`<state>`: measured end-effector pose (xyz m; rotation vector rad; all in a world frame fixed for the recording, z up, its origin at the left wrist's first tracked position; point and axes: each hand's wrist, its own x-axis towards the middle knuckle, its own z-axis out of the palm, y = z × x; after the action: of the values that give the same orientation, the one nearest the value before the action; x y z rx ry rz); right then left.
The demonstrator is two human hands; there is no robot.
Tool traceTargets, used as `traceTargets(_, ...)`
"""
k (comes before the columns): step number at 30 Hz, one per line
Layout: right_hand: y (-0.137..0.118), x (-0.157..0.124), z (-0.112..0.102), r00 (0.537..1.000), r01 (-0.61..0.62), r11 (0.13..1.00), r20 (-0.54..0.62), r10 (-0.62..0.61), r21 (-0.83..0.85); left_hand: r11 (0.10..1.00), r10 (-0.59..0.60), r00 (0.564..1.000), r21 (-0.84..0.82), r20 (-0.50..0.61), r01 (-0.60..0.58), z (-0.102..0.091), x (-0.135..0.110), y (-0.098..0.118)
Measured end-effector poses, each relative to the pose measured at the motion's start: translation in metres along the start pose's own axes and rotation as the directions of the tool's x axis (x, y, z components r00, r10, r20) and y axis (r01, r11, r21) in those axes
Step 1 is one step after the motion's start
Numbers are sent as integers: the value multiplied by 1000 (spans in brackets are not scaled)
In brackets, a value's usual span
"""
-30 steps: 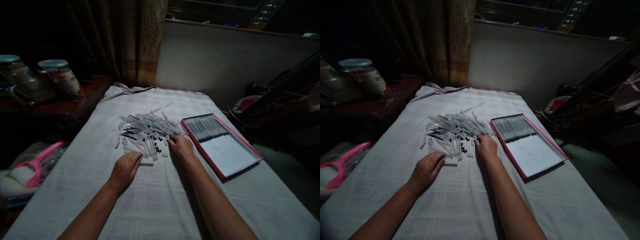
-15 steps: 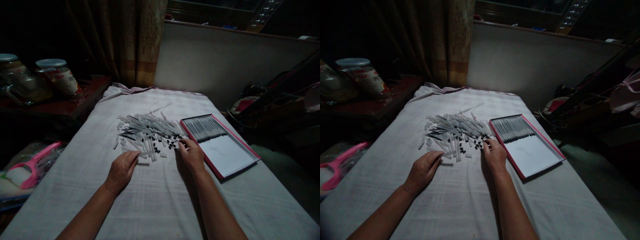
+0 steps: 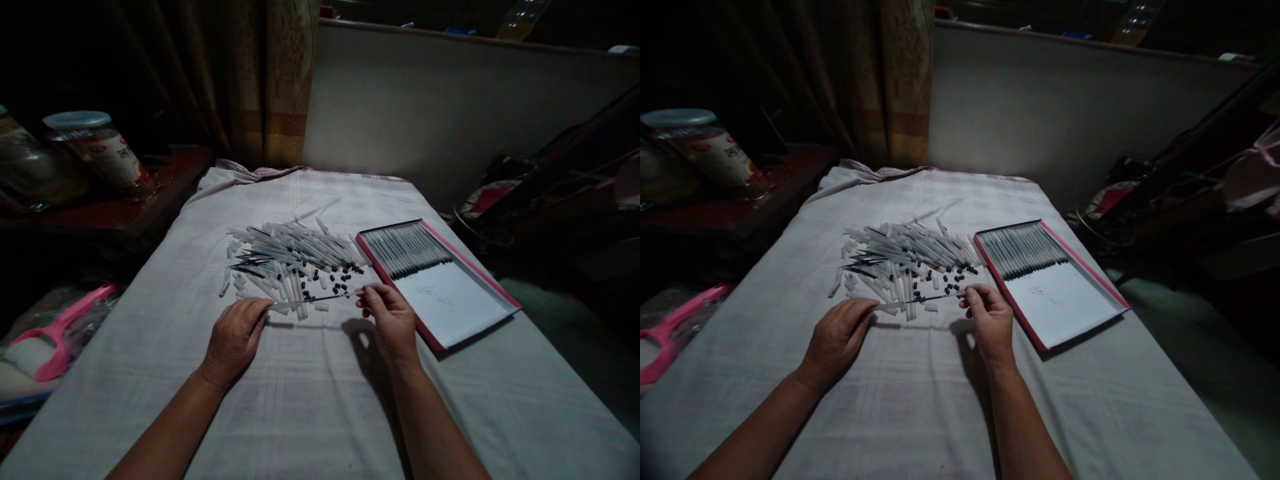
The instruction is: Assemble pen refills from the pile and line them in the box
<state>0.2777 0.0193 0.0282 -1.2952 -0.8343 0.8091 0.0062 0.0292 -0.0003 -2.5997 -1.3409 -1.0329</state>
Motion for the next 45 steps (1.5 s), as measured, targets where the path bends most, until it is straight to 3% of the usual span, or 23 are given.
traceTargets(11, 4, -7, 7, 998, -2, 996, 68, 8, -89, 1000, 16, 999, -15, 36, -15, -1, -1, 1)
traceTargets(15, 9, -18, 18, 984, 50, 985, 177, -20, -166, 998, 55, 997, -24, 45, -54, -2, 0, 3)
traceTargets(17, 12, -28, 26, 942, 174, 964, 319, -103, -201, 997, 77, 995, -35, 57, -75, -2, 0, 5)
traceTargets(20, 15, -40, 35, 826, 381, 889, 525, -204, -255, 996, 86, 995, -36, 53, -84, -2, 0, 6)
traceTargets(22, 17, -39, 34, 798, 448, 834, 564, -211, -321, 997, 72, 997, -26, 32, -71, -2, 0, 5)
traceTargets(25, 20, -25, 22, 858, 474, 728, 444, -258, -495, 999, 40, 999, -10, 2, -40, -2, 0, 5)
traceTargets(28, 22, -5, 5, 918, 394, 558, 282, -279, -730, 999, 41, 999, -10, -6, -41, -2, 0, 5)
traceTargets(31, 23, 6, -4, 942, 328, 395, 263, -210, -858, 999, 42, 999, -26, 17, -42, -3, 0, 5)
traceTargets(33, 24, 8, -5, 944, 327, 350, 288, -160, -878, 999, 40, 999, -36, 27, -39, -2, 0, 5)
traceTargets(36, 26, 7, -1, 946, 324, 435, 293, -137, -840, 998, 38, 999, -41, 31, -37, -2, 0, 4)
traceTargets(41, 29, 0, 5, 974, 151, 840, 222, -38, -521, 998, 39, 999, -51, 30, -37, -2, 0, 5)
traceTargets(45, 26, -12, 14, 954, 157, 934, 294, -59, -322, 997, 54, 998, -60, 35, -51, -3, 1, 6)
